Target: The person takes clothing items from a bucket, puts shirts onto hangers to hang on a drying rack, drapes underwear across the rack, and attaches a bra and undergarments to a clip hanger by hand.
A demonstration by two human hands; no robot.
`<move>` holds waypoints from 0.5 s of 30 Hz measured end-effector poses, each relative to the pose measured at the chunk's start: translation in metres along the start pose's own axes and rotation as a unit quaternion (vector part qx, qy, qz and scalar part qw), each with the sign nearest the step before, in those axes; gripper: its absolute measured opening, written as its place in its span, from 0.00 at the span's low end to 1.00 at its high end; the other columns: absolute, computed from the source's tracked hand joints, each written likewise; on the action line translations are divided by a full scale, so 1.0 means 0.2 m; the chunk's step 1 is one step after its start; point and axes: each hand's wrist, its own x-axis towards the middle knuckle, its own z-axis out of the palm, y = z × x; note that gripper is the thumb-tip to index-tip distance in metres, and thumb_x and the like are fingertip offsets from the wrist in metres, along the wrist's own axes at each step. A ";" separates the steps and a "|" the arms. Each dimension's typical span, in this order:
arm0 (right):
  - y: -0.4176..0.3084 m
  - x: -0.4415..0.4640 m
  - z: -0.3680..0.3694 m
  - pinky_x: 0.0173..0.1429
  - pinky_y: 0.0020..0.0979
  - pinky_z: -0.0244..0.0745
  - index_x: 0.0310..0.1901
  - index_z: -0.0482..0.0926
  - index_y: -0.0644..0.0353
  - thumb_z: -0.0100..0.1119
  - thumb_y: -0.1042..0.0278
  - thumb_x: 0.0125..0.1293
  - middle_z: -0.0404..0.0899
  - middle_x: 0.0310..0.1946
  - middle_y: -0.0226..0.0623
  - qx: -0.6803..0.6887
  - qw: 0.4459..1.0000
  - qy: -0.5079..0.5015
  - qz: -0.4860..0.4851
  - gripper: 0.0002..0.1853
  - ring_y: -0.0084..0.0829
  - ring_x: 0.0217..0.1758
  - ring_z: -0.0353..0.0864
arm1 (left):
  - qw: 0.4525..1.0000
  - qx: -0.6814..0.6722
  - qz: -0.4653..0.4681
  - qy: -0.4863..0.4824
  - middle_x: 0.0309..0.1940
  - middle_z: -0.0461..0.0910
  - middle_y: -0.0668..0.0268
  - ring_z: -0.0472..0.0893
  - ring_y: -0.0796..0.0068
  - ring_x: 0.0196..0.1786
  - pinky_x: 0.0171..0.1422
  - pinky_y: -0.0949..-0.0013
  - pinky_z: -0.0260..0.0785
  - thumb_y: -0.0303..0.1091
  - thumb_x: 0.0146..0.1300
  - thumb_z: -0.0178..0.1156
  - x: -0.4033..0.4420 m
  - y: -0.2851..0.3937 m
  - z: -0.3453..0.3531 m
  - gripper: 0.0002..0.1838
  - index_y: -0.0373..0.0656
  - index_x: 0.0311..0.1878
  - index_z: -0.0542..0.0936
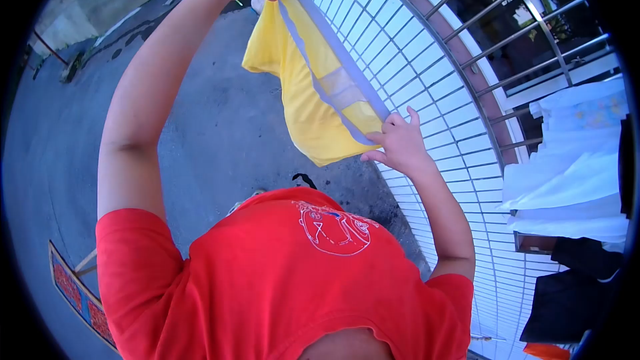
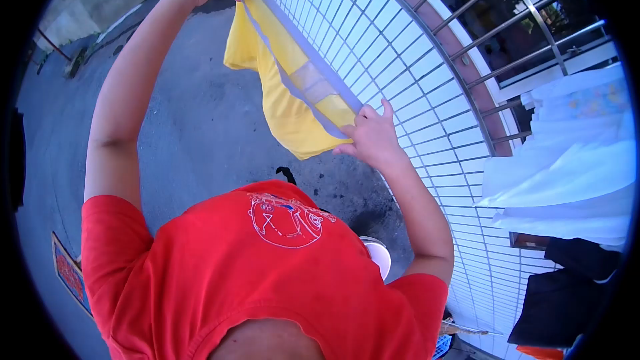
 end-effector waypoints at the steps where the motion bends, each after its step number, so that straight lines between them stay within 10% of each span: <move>1: -0.01 0.02 0.01 0.62 0.52 0.55 0.37 0.83 0.52 0.65 0.47 0.51 0.76 0.30 0.26 -0.030 0.999 -0.018 0.006 0.19 0.28 0.47 0.73 | 1.000 0.000 0.003 -0.008 0.25 0.81 0.63 0.79 0.73 0.29 0.35 0.70 0.73 0.28 0.50 0.52 0.03 0.00 -0.04 0.13 0.39 0.35 0.84; 7: -0.03 0.02 0.13 0.64 0.53 0.55 0.35 0.82 0.52 0.64 0.57 0.55 0.77 0.31 0.28 0.036 0.996 0.068 0.038 0.10 0.28 0.53 0.73 | 0.963 0.248 0.069 -0.080 0.26 0.82 0.60 0.80 0.71 0.32 0.40 0.67 0.73 0.37 0.47 0.59 0.12 -0.05 -0.06 0.14 0.40 0.34 0.84; 15: 0.08 0.00 -0.03 0.63 0.45 0.58 0.32 0.77 0.53 0.56 0.73 0.52 0.79 0.39 0.30 0.128 0.981 0.130 0.072 0.05 0.36 0.58 0.72 | 0.978 0.203 0.009 0.041 0.30 0.83 0.54 0.83 0.62 0.33 0.39 0.62 0.76 0.41 0.49 0.60 0.26 0.00 -0.05 0.18 0.38 0.39 0.83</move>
